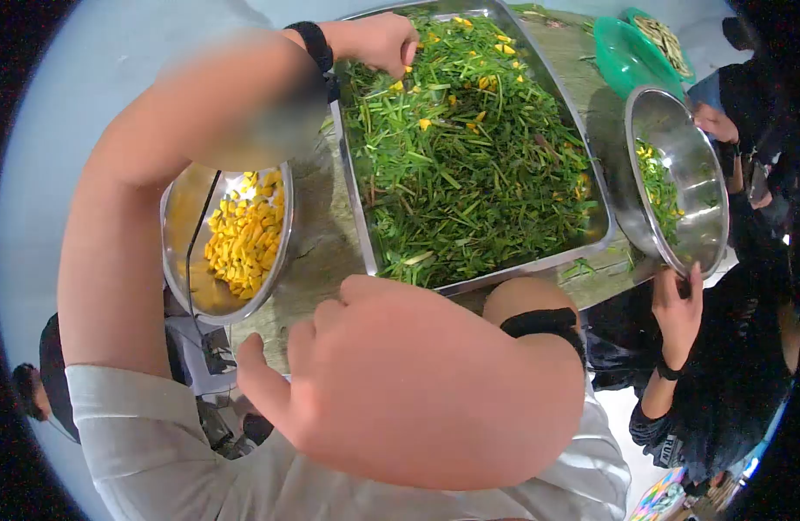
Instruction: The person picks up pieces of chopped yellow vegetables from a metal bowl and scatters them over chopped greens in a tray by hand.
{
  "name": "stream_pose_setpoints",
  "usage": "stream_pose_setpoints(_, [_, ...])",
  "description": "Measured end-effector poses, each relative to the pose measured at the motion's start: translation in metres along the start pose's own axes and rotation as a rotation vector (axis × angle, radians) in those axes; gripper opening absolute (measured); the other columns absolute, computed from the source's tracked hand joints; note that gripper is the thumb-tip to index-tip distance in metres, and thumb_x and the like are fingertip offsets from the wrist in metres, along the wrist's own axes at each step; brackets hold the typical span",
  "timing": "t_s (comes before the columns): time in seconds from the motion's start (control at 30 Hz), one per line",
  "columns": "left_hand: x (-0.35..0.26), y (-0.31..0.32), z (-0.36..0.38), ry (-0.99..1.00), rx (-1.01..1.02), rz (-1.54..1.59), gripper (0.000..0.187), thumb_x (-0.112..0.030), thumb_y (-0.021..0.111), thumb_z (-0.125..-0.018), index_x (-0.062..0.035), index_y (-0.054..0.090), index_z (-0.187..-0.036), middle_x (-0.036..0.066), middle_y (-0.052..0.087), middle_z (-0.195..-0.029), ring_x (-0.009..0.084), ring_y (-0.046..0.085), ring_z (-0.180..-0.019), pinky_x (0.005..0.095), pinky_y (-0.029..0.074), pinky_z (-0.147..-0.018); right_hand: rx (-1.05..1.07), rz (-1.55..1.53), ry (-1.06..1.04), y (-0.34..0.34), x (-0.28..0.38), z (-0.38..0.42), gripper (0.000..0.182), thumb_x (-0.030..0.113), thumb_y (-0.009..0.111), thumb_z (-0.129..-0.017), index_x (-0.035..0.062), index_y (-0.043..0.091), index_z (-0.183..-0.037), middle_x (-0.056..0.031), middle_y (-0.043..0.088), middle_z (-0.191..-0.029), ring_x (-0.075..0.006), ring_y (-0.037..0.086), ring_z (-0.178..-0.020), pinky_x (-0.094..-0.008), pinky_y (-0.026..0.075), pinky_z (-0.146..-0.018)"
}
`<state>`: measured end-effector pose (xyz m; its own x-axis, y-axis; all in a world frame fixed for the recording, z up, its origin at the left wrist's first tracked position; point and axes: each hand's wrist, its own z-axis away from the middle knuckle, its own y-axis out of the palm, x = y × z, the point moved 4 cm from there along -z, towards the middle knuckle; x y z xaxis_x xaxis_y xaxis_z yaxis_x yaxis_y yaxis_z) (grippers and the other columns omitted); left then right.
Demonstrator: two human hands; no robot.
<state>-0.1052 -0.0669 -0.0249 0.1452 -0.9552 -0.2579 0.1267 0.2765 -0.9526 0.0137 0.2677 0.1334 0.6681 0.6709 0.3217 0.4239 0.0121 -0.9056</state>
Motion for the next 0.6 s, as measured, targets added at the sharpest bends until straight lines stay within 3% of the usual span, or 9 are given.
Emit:
stream_pose_setpoints(0.1, [-0.008,-0.007,0.008,0.015,0.059,0.145,0.027,-0.012,0.081,-0.068,-0.0016,0.068,-0.089,0.006,0.065,-0.07,0.0143,0.062,-0.057,0.0303,0.051,-0.052,0.0,0.013,0.016,0.001,-0.002,0.002,0.047,0.017,0.067,-0.072,-0.0012,0.064,-0.115,-0.0053,0.062,-0.065,-0.0177,0.061,-0.061,-0.0278,0.043,-0.056])
stream_pose_setpoints(0.3, [-0.018,-0.013,0.02,-0.053,0.095,0.206,0.019,-0.009,0.071,-0.08,-0.0029,0.066,-0.097,0.001,0.062,-0.073,0.0073,0.059,-0.067,0.0253,0.048,-0.057,-0.056,0.018,0.02,0.003,-0.001,0.002,0.043,0.017,0.067,-0.072,-0.0005,0.064,-0.111,-0.0054,0.061,-0.064,-0.0176,0.061,-0.058,-0.028,0.044,-0.054])
stream_pose_setpoints(0.33, [-0.028,-0.024,0.028,-0.035,0.052,0.21,0.014,-0.013,0.069,-0.084,-0.0026,0.069,-0.093,0.004,0.063,-0.071,0.0119,0.058,-0.064,0.0286,0.049,-0.058,-0.076,0.025,0.019,0.004,-0.001,0.002,0.042,0.017,0.067,-0.072,-0.0003,0.064,-0.11,-0.0052,0.061,-0.064,-0.0176,0.061,-0.058,-0.0281,0.044,-0.053])
stream_pose_setpoints(0.4, [-0.044,-0.052,0.052,-0.006,-0.038,0.22,0.021,-0.02,0.063,-0.092,-0.0021,0.073,-0.085,0.01,0.063,-0.065,0.0211,0.057,-0.057,0.0351,0.049,-0.06,-0.003,0.023,0.019,0.003,-0.002,0.0,0.04,0.016,0.067,-0.072,0.0009,0.063,-0.109,-0.0051,0.06,-0.062,-0.0174,0.06,-0.056,-0.0289,0.044,-0.05])
stream_pose_setpoints(0.43, [-0.043,-0.061,0.066,-0.045,-0.037,0.204,0.021,-0.022,0.063,-0.093,-0.0035,0.072,-0.098,0.008,0.067,-0.071,0.02,0.061,-0.063,0.0329,0.051,-0.065,0.034,0.019,0.016,0.002,-0.002,-0.001,0.039,0.016,0.067,-0.072,0.0014,0.062,-0.108,-0.005,0.059,-0.061,-0.0173,0.06,-0.055,-0.0293,0.044,-0.049])
stream_pose_setpoints(0.47, [-0.041,-0.069,0.082,-0.085,-0.034,0.188,0.028,-0.024,0.062,-0.094,-0.0048,0.071,-0.112,0.007,0.07,-0.077,0.0189,0.064,-0.068,0.0308,0.053,-0.07,0.007,0.031,0.006,-0.001,-0.002,-0.001,0.029,0.016,0.066,-0.072,0.0025,0.062,-0.098,-0.0055,0.06,-0.06,-0.0192,0.061,-0.054,-0.0314,0.044,-0.048])
stream_pose_setpoints(0.53, [-0.063,-0.089,0.132,-0.063,-0.111,0.184,0.022,-0.021,0.062,-0.092,-0.0038,0.072,-0.1,0.007,0.068,-0.074,0.0203,0.063,-0.065,0.0329,0.052,-0.068,-0.033,0.051,-0.007,-0.005,-0.002,-0.001,0.016,0.016,0.064,-0.074,0.0042,0.061,-0.084,-0.0065,0.061,-0.059,-0.0222,0.063,-0.054,-0.0349,0.045,-0.046])
stream_pose_setpoints(0.6, [-0.048,-0.085,0.185,-0.244,-0.089,0.352,0.014,-0.01,0.063,-0.087,-0.0022,0.066,-0.098,0.0,0.063,-0.078,0.005,0.057,-0.069,0.0241,0.048,-0.059,-0.04,0.061,-0.004,-0.004,-0.001,-0.002,0.012,0.016,0.064,-0.074,0.0046,0.061,-0.079,-0.0074,0.061,-0.058,-0.024,0.064,-0.054,-0.0366,0.046,-0.047])
